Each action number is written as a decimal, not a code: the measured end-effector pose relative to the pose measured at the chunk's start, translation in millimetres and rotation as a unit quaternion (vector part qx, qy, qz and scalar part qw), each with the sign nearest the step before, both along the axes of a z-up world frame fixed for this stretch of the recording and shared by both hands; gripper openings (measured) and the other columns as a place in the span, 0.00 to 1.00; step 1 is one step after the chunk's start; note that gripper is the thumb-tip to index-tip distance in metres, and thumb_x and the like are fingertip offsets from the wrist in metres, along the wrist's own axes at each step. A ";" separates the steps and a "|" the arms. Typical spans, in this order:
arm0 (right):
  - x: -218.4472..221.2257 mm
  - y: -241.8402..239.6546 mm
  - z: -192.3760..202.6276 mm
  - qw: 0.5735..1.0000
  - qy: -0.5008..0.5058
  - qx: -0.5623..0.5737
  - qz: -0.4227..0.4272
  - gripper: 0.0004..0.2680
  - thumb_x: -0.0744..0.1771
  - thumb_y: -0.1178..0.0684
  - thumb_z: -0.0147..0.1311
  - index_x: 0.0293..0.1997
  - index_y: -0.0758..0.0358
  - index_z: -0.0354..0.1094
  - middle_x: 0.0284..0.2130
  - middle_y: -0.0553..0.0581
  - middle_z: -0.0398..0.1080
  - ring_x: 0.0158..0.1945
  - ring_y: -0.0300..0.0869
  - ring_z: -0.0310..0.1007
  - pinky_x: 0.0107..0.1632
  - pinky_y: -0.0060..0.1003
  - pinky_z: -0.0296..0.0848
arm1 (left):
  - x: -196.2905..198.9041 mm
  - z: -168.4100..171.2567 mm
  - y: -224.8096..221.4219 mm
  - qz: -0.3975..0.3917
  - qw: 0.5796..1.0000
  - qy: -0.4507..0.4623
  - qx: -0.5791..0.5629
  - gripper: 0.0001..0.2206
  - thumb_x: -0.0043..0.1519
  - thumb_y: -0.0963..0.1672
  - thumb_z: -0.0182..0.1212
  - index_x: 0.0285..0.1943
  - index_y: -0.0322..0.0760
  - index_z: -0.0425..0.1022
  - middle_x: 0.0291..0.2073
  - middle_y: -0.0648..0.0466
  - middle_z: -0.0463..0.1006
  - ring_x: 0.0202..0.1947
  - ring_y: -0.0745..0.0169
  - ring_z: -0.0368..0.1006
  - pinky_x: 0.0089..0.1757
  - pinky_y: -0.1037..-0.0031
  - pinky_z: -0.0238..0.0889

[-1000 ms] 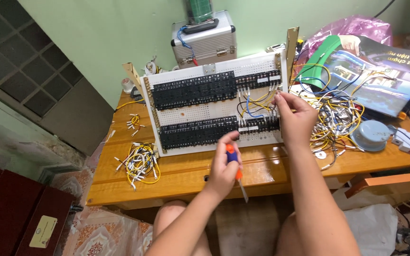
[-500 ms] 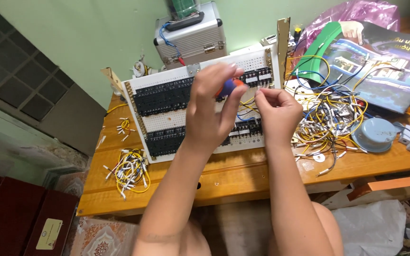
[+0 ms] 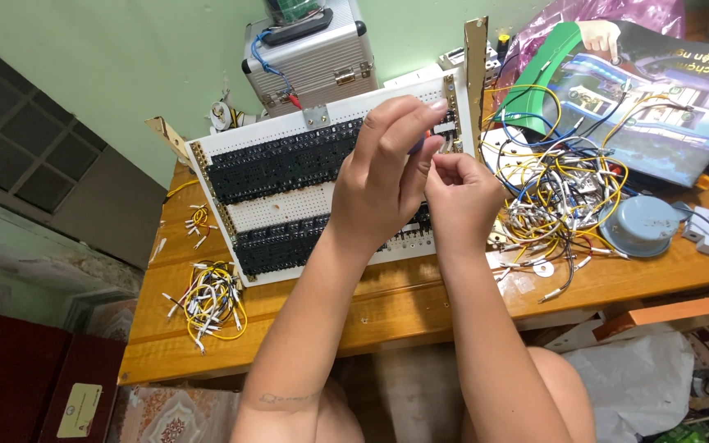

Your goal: Finalizing the wire routing on an electronic control panel by inserting wires into terminal blocks and tightening screws.

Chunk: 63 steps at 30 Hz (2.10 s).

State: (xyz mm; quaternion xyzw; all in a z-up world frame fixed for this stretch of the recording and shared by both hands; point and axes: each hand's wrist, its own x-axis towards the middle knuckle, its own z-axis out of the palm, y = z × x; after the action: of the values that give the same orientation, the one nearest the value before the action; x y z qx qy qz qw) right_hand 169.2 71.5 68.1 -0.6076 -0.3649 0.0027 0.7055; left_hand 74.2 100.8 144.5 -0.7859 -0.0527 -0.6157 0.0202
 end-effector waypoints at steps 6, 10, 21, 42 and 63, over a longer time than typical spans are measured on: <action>2.5 5.9 -8.6 1.000 -0.017 0.001 -0.019 0.00 0.63 0.59 0.66 0.33 0.60 0.80 0.19 0.53 0.71 0.26 0.37 0.72 0.31 0.33 0.69 | -3.2 1.2 -5.5 -0.003 1.000 0.010 -0.009 0.18 0.71 0.42 0.58 0.70 0.47 0.66 0.52 0.52 0.75 0.49 0.53 0.80 0.48 0.63 0.79; 4.6 7.2 -10.1 1.000 -0.020 0.005 -0.010 0.01 0.63 0.60 0.65 0.31 0.58 0.80 0.18 0.52 0.70 0.25 0.37 0.70 0.31 0.34 0.69 | -2.4 -1.2 -2.9 -0.003 1.000 0.009 -0.007 0.18 0.72 0.42 0.58 0.70 0.48 0.66 0.53 0.53 0.75 0.49 0.53 0.80 0.47 0.64 0.79; 5.8 6.4 -7.4 0.997 -0.059 0.034 -0.020 0.01 0.63 0.62 0.64 0.31 0.62 0.80 0.18 0.55 0.68 0.28 0.42 0.74 0.31 0.35 0.70 | -1.4 1.9 -4.4 -0.011 1.000 -0.003 0.007 0.16 0.72 0.42 0.57 0.69 0.48 0.68 0.53 0.52 0.75 0.49 0.53 0.80 0.46 0.64 0.79; 9.9 -0.6 -3.5 0.999 -0.025 -0.025 0.024 0.14 0.65 0.59 0.51 0.20 0.55 0.48 0.19 0.46 0.47 0.30 0.37 0.43 0.33 0.37 0.45 | -20.9 9.2 -13.0 -0.019 0.979 0.201 -0.017 0.18 0.82 0.40 0.46 0.79 0.53 0.56 0.72 0.46 0.64 0.69 0.43 0.76 0.65 0.58 0.77; 17.6 15.4 -20.3 0.986 -0.162 -0.022 -0.009 0.08 0.70 0.55 0.51 0.52 0.59 0.73 0.36 0.61 0.76 0.38 0.53 0.74 0.42 0.46 0.69 | -15.2 3.1 -24.8 0.108 0.990 0.067 0.053 0.18 0.71 0.44 0.70 0.67 0.61 0.71 0.49 0.56 0.72 0.52 0.63 0.76 0.66 0.45 0.72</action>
State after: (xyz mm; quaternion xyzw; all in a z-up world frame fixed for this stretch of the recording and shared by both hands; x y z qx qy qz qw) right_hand 186.8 86.9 47.8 -0.6188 -0.4688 -0.0946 0.6232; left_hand 59.0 76.0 147.6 -0.8131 -0.1037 -0.5575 0.1316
